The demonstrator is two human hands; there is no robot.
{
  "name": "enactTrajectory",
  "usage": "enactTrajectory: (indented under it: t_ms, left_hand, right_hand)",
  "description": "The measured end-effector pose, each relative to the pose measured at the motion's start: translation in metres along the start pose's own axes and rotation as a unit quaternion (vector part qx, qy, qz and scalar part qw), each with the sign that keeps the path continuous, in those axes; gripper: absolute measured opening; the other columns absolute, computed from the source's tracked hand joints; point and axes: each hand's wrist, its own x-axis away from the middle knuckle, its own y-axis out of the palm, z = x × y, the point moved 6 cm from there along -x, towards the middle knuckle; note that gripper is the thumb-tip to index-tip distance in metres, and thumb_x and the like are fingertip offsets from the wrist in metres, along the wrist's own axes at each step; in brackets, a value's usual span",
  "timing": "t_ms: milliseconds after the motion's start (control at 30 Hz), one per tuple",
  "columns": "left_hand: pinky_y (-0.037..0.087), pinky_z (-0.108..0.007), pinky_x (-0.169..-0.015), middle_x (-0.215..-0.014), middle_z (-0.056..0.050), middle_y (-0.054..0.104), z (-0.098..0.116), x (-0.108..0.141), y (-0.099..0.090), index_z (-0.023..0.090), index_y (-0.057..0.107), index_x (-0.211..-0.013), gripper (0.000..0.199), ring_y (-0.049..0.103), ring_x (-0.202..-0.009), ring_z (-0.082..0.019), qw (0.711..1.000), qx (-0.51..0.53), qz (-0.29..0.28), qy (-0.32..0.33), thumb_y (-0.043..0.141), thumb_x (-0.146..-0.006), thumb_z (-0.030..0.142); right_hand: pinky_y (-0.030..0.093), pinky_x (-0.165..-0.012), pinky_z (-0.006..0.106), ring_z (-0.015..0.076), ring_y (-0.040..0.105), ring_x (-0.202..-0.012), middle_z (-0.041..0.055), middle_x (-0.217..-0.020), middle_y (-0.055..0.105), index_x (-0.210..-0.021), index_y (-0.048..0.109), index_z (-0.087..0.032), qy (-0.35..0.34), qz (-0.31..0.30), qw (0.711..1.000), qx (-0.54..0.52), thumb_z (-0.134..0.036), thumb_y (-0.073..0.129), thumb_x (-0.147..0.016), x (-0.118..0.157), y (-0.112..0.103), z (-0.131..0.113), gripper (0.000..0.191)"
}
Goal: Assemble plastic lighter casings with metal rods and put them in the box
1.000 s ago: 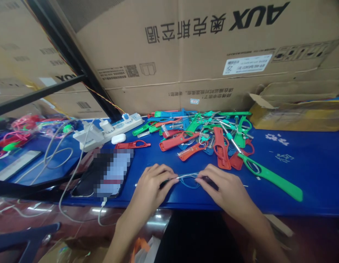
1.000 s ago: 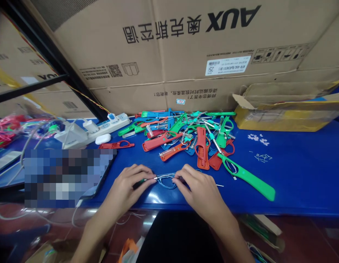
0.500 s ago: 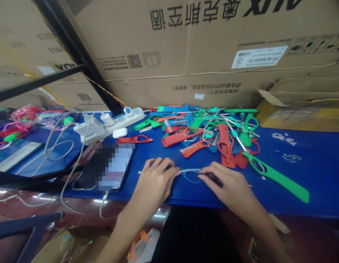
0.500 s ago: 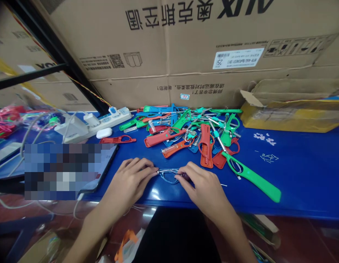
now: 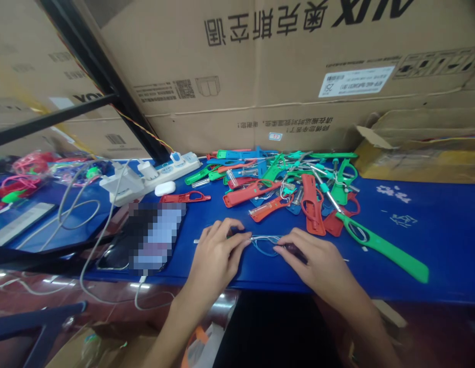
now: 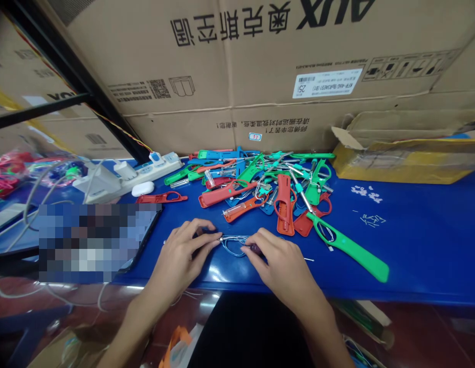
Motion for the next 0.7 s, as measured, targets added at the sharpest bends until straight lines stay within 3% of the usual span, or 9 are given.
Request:
enactTrajectory:
  t_ms: [233,500,700]
  left_hand:
    - [0.04,-0.037,-0.08,-0.111,-0.001,0.07,-0.0041,0.0,0.0013,0.034,0.077,-0.111,0.019,0.061,-0.096,-0.021,0.999,0.005,0.014,-0.03,0.064,-0.099,0.027]
    - [0.041,-0.038,-0.087,-0.112,-0.003,0.07,-0.0025,0.004,0.0,0.027,0.073,-0.115,0.019,0.06,-0.101,-0.022,0.997,0.066,0.008,-0.028,0.062,-0.1,0.029]
    - [0.041,-0.036,-0.085,-0.107,-0.001,0.071,-0.0028,0.0048,0.0004,0.028,0.075,-0.108,0.016,0.061,-0.097,-0.02,0.997,0.078,0.018,-0.022,0.061,-0.101,0.027]
  right_hand:
    - [0.047,-0.071,0.026,0.0156,0.069,-0.079,-0.0008,-0.088,0.069,-0.096,0.068,-0.023,-0.002,0.008,1.0,-0.015,-0.028,0.059,-0.101,-0.0001,-0.0001,0.0015,0.011]
    - [0.048,-0.071,0.027,0.0166,0.069,-0.078,-0.0002,-0.089,0.07,-0.095,0.069,-0.023,-0.013,0.019,1.0,-0.02,-0.031,0.058,-0.101,0.0004,-0.0008,0.003,0.015]
    - [0.048,-0.071,0.027,0.0169,0.069,-0.078,0.0001,-0.089,0.071,-0.094,0.07,-0.023,-0.009,0.021,1.0,-0.02,-0.032,0.058,-0.101,0.0,-0.0023,0.0015,0.016]
